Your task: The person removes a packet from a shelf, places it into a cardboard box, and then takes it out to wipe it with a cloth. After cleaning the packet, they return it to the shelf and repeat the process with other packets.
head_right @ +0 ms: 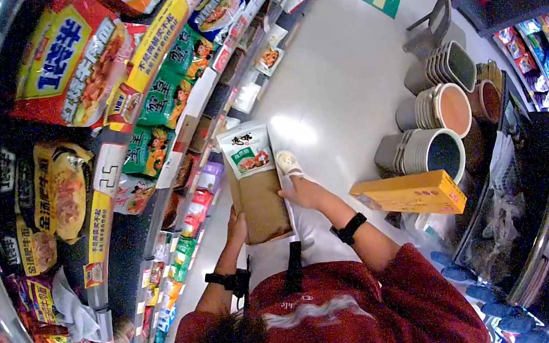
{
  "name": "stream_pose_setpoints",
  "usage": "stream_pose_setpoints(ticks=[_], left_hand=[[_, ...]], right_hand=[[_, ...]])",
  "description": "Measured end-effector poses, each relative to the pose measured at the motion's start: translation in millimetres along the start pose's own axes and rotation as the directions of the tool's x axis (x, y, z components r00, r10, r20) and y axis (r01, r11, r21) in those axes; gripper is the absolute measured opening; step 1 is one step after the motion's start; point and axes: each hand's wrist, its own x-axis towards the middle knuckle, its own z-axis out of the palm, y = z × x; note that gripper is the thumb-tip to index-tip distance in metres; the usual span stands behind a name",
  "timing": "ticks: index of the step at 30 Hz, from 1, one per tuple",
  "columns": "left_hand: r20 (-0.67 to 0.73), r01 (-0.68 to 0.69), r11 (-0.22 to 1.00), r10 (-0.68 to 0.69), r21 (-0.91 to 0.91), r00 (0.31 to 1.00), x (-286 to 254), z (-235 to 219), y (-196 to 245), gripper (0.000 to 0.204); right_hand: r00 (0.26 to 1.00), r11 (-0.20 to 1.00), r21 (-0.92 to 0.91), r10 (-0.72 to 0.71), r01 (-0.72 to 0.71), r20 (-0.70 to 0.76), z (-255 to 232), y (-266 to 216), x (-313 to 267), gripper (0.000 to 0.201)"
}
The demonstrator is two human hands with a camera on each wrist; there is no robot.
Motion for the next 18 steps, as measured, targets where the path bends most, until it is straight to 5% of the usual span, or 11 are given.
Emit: stream_pose_setpoints(ticks=[2,4,5,7,8,12,14,18], left_hand=[[0.037,0.104,0.994,-0.105,0.032,0.994,0,7,23,0.05],[0.016,0.079,0.997,-0.079,-0.004,0.997,11,26,19,0.05],[-0.016,0.035,0.999,-0.035,-0.04,0.999,14,34,14,0.049],[-0.077,0.016,0.999,-0.019,-0.032,0.997,30,49,-1,0.05],[-0.135,-0.022,0.999,0.018,-0.027,0.991,38,57,-6,0.05],[-0.146,0.046,0.976,-0.079,-0.214,0.986,55,84,31,0.05],[-0.177,0.033,0.949,-0.093,-0.315,0.98,64,93,57,0.051],[-0.177,-0.021,0.844,-0.088,-0.535,0.98,109,127,32,0.051]], right_hand=[[0.997,0.996,-0.082,0.036,-0.03,0.075,-7,1,2,0.059],[0.841,0.977,-0.071,0.211,-0.203,0.499,-23,-7,3,0.061],[0.828,0.975,-0.063,0.213,-0.212,0.518,-9,13,11,0.061],[0.906,0.979,0.075,-0.205,0.191,0.37,-1,29,29,0.059],[0.953,0.997,-0.071,0.012,0.01,0.303,-21,21,22,0.054],[0.986,0.999,-0.031,-0.035,0.041,0.161,-17,71,60,0.051],[0.991,0.987,-0.163,0.02,0.002,0.135,-41,67,75,0.05],[0.994,0.969,-0.229,-0.081,0.097,0.075,-67,77,108,0.056]])
